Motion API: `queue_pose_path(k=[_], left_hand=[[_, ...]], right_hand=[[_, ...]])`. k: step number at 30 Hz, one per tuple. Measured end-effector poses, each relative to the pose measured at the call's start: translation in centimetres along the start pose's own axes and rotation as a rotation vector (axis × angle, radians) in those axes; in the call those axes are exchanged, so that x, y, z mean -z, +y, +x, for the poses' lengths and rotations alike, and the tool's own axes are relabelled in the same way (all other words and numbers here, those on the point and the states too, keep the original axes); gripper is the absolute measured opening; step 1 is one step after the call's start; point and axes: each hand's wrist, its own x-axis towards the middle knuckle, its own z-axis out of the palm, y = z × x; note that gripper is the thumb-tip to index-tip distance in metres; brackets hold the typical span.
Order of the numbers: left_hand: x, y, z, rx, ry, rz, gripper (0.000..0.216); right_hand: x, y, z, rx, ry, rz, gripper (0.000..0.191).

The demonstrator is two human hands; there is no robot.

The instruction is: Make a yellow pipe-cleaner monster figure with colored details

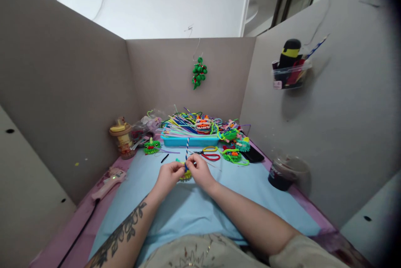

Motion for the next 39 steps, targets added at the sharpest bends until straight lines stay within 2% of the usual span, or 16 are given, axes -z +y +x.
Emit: queue_pose_path(k=[4, 10, 17, 20, 25, 30, 35, 39], left_hand=[[0.0, 0.2, -0.1, 0.025, -0.024, -0.061, 0.019], [0.1, 0.6, -0.1, 0.087, -0.138, -0.202, 0.022], [-0.2, 0.7, -0.1, 0.102, -0.138, -0.333, 0.033], [-0.5, 0.5, -0.1, 0.069, -0.118, -0.265, 0.035], [-0.8, -0.3, -0.2, -0.12, 0.009, 0.107, 0.027], [-0.7, -0.9, -0.4, -0.217, 0.044, 0.237, 0.026], [-0.6, -0.6, -0.4, -0.213, 0.026, 0.18, 0.028], [-0.7, -0.2, -0.2, -0.059, -0.031, -0.034, 0.03]], right_hand=[[-0.1, 0.1, -0.2, -0.018, -0.024, 0.074, 0.008], [-0.6, 0.1, -0.3, -0.072, -0.038, 0.285, 0.01], [-0.5, 0.0, 0.3, -0.167, 0.017, 0.469, 0.016], [-0.4, -0.3, 0.4, -0.166, 0.048, 0.501, 0.02], [-0.4, -0.7, 0.3, -0.152, 0.104, 0.464, 0.023], [-0.5, -0.5, 0.3, -0.141, 0.106, 0.444, 0.021], [-0.6, -0.2, 0.2, -0.156, 0.084, 0.467, 0.022], [-0.4, -0.5, 0.3, -0.169, 0.087, 0.498, 0.024]])
